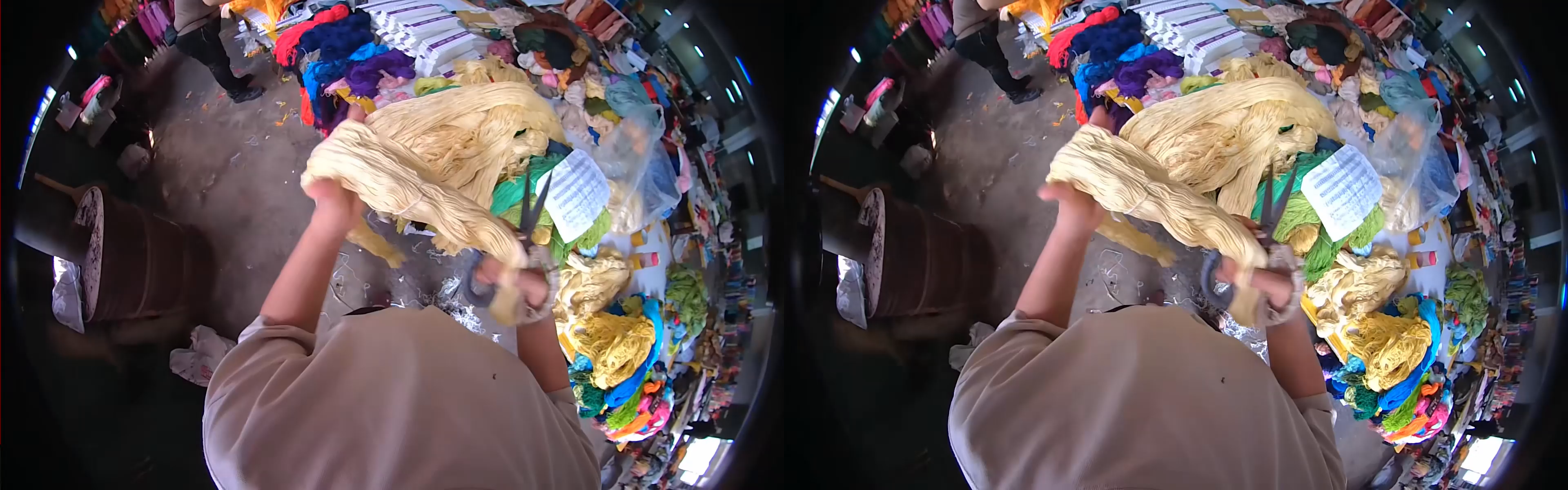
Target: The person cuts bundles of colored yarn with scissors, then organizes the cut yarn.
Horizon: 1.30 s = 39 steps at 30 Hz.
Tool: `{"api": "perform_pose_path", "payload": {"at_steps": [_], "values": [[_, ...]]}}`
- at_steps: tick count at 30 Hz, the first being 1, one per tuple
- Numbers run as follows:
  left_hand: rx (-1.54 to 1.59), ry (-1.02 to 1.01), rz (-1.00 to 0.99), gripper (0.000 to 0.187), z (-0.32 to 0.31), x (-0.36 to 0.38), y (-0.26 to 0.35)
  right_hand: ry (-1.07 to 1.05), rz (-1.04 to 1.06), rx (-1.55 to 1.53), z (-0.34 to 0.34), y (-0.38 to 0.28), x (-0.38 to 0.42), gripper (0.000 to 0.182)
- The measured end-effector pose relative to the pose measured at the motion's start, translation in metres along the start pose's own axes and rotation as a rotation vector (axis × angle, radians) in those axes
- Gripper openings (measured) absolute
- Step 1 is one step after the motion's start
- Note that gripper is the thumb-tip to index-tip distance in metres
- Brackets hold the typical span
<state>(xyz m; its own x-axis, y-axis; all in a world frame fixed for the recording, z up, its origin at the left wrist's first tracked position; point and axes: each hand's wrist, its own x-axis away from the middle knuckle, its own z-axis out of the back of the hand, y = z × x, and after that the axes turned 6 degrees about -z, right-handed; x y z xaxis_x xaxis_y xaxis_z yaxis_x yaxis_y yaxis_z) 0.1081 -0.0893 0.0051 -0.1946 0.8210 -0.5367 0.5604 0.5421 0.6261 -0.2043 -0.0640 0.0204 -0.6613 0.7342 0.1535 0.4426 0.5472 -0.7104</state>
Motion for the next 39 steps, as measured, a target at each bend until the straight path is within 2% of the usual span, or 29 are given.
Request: {"api": "perform_pose_path", "payload": {"at_steps": [1, 2, 3, 4, 5, 6, 7, 8, 9, 10, 12, 16, 23, 26, 32, 34, 35, 37, 38, 39], "values": [[0.093, 0.084, -0.039, 0.124, -0.018, -0.003, -0.001, -0.018, 0.044, 0.226, -0.003, 0.005, -0.003, 0.078], [0.293, 0.081, 0.083, 0.117, -0.038, -0.006, 0.006, -0.053, 0.049, 0.419, -0.005, 0.009, -0.015, 0.074], [0.492, 0.075, 0.204, 0.109, -0.051, -0.009, 0.009, 0.225, 0.081, 0.576, -0.01, 0.017, -0.019, 0.066], [0.679, 0.101, 0.219, 0.093, -0.052, -0.008, 0.001, 0.279, 0.081, 0.598, -0.016, 0.016, -0.017, 0.056], [0.68, 0.091, 0.224, 0.093, -0.054, -0.01, 0.0, 0.337, 0.087, 0.618, -0.024, 0.011, -0.015, 0.046], [0.817, 0.09, 0.23, 0.089, -0.057, -0.01, -0.001, 0.392, 0.017, 0.344, -0.029, 0.008, -0.019, 0.043], [0.952, 0.094, 0.237, 0.085, -0.059, -0.009, -0.002, 0.282, -0.038, 0.417, -0.033, 0.006, -0.013, 0.044], [0.928, 0.087, 0.244, 0.08, -0.059, -0.009, -0.002, 0.171, -0.093, 0.487, -0.037, 0.004, -0.006, 0.046], [0.927, 0.083, 0.253, 0.08, -0.059, -0.009, -0.002, 0.255, -0.322, 0.431, -0.04, 0.002, -0.004, 0.039], [0.953, 0.092, 0.262, 0.079, -0.057, -0.008, -0.002, 0.179, -0.317, 0.509, -0.049, 0.005, -0.001, 0.038], [0.988, 0.099, 0.272, 0.077, -0.054, -0.008, -0.005, 0.223, -0.46, 0.581, -0.07, -0.002, -0.001, 0.037], [0.962, 0.046, 0.278, 0.077, -0.055, -0.007, -0.004, 0.271, -0.493, 0.517, -0.068, 0.004, -0.006, 0.035], [0.931, 0.042, 0.28, 0.077, -0.057, -0.006, -0.003, 0.231, -0.459, 0.547, -0.065, 0.003, -0.003, 0.034], [0.937, 0.05, 0.278, 0.076, -0.058, -0.005, -0.002, 0.294, -0.538, 0.45, -0.067, 0.0, -0.003, 0.035], [0.956, 0.065, 0.304, 0.076, -0.063, 0.0, -0.008, 0.249, -0.48, 0.648, -0.071, 0.0, -0.005, 0.039], [0.963, 0.085, 0.301, 0.077, -0.06, 0.002, -0.01, 0.274, -0.391, 0.453, -0.058, 0.011, -0.003, 0.031], [0.97, 0.101, 0.304, 0.076, -0.058, 0.002, -0.011, 0.275, -0.393, 0.454, -0.049, 0.017, -0.003, 0.031], [0.979, 0.12, 0.308, 0.075, -0.058, 0.002, -0.011, 0.259, 0.064, 0.856, -0.043, 0.023, -0.005, 0.038], [0.876, 0.158, 0.329, 0.073, -0.062, 0.002, -0.011, 0.227, 0.206, 0.875, -0.045, 0.024, -0.003, 0.05], [0.773, 0.194, 0.356, 0.072, -0.067, 0.003, -0.013, 0.196, 0.392, 1.035, -0.054, 0.02, -0.009, 0.054]]}}
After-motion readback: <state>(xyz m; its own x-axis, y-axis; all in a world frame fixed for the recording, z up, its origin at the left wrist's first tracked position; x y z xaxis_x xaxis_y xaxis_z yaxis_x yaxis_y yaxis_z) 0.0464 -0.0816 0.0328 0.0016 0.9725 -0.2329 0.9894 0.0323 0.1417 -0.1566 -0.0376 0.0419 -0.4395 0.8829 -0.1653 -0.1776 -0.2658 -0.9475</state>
